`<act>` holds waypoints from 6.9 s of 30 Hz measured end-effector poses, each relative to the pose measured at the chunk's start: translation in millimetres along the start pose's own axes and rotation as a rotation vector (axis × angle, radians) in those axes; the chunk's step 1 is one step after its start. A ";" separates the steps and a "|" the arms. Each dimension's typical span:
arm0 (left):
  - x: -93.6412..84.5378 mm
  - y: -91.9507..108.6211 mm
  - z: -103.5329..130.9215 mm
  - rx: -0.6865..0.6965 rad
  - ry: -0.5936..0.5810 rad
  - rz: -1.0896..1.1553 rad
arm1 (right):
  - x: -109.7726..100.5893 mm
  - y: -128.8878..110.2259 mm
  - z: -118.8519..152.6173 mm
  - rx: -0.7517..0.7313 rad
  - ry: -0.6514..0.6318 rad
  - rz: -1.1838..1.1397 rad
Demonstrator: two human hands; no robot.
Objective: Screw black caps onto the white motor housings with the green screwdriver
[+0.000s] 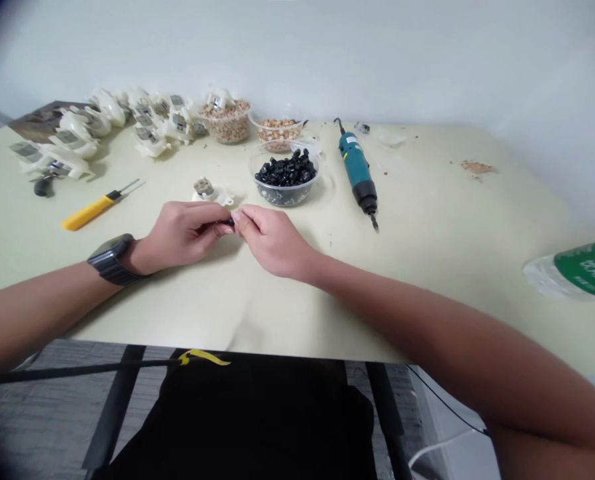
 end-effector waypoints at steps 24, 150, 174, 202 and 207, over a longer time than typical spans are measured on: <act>11.3 -31.4 -3.1 -0.225 -0.126 0.305 | -2.6 -10.5 -14.1 -0.270 -0.017 0.442; -0.3 -38.0 -14.6 -0.249 -0.160 0.211 | 0.8 -15.4 -27.1 -0.365 -0.072 0.437; 10.8 -36.9 -11.1 -0.340 -0.198 0.367 | -8.8 2.6 -37.2 -0.081 0.108 -0.065; 40.1 -32.2 0.5 -0.486 -0.445 1.070 | -11.9 -27.6 -14.8 -0.652 0.109 0.462; 31.3 -33.6 -4.8 -0.382 -0.399 0.876 | -13.5 -26.0 -17.5 -0.633 0.084 0.411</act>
Point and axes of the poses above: each hand's wrist, its own z-axis away from the middle knuckle, its own x-axis out of the palm, y = z × x, the point moved 10 cm from there along -z, towards the middle knuckle, and after that the axes turned 13 degrees about -z, right-handed, at the moved point
